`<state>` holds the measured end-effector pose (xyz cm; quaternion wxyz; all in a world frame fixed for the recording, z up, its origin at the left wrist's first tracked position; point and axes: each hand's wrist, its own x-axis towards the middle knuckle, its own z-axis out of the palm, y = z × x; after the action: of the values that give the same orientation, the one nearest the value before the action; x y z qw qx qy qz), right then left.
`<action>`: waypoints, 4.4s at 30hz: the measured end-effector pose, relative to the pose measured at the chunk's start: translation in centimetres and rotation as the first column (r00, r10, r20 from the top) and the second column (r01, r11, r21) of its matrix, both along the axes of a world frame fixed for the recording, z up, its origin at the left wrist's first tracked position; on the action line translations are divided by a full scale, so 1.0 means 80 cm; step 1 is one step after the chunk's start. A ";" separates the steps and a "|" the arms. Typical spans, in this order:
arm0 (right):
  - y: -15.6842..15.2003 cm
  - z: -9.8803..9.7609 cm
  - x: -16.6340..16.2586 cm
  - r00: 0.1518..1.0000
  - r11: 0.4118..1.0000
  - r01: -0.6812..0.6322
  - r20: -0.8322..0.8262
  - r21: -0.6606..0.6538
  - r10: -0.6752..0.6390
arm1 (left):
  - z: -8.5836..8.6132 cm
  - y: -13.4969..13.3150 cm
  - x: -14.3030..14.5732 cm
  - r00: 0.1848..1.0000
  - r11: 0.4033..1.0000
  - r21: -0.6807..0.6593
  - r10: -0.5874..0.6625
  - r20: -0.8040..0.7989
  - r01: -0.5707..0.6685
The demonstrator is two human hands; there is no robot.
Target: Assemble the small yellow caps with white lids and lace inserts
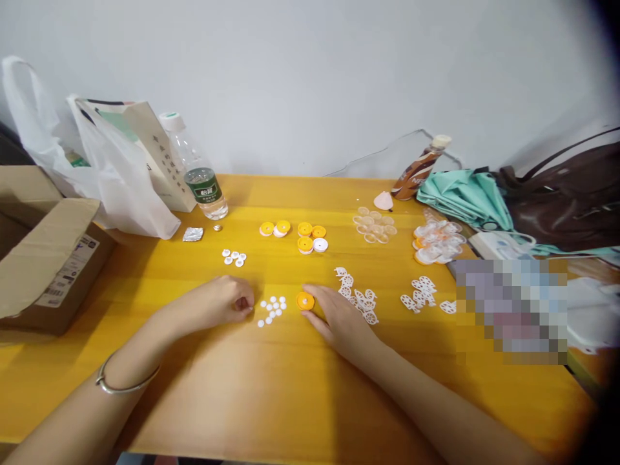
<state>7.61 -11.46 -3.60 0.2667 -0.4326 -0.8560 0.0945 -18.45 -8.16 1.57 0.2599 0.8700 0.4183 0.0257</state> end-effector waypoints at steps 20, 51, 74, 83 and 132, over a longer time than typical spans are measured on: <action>-0.004 0.005 0.000 0.991 0.993 -0.110 -0.086 -0.037 0.107 | -0.047 -0.025 0.077 0.973 0.765 0.632 -0.218 0.071 0.125; -0.002 0.000 0.004 0.993 0.992 -0.111 -0.057 -0.063 0.108 | 0.003 0.010 0.010 0.982 0.992 0.114 -0.079 0.171 0.060; 0.001 0.012 0.020 0.961 0.998 0.054 -0.274 0.018 -0.047 | -0.009 0.000 0.028 0.999 0.983 0.183 -0.036 0.033 0.029; 0.001 -0.004 -0.010 0.980 0.980 0.189 0.051 0.064 -0.193 | -0.013 -0.007 0.037 0.992 0.960 0.271 -0.097 0.077 0.073; -0.005 0.000 -0.004 0.970 0.961 -0.172 -0.208 -0.216 0.127 | -0.044 -0.025 0.078 0.867 0.989 -0.103 0.144 0.478 -0.108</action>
<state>7.29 -11.90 -3.61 0.2877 -0.3835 -0.8397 0.2550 -12.21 -10.12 -1.93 0.3856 0.7966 0.3965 0.2438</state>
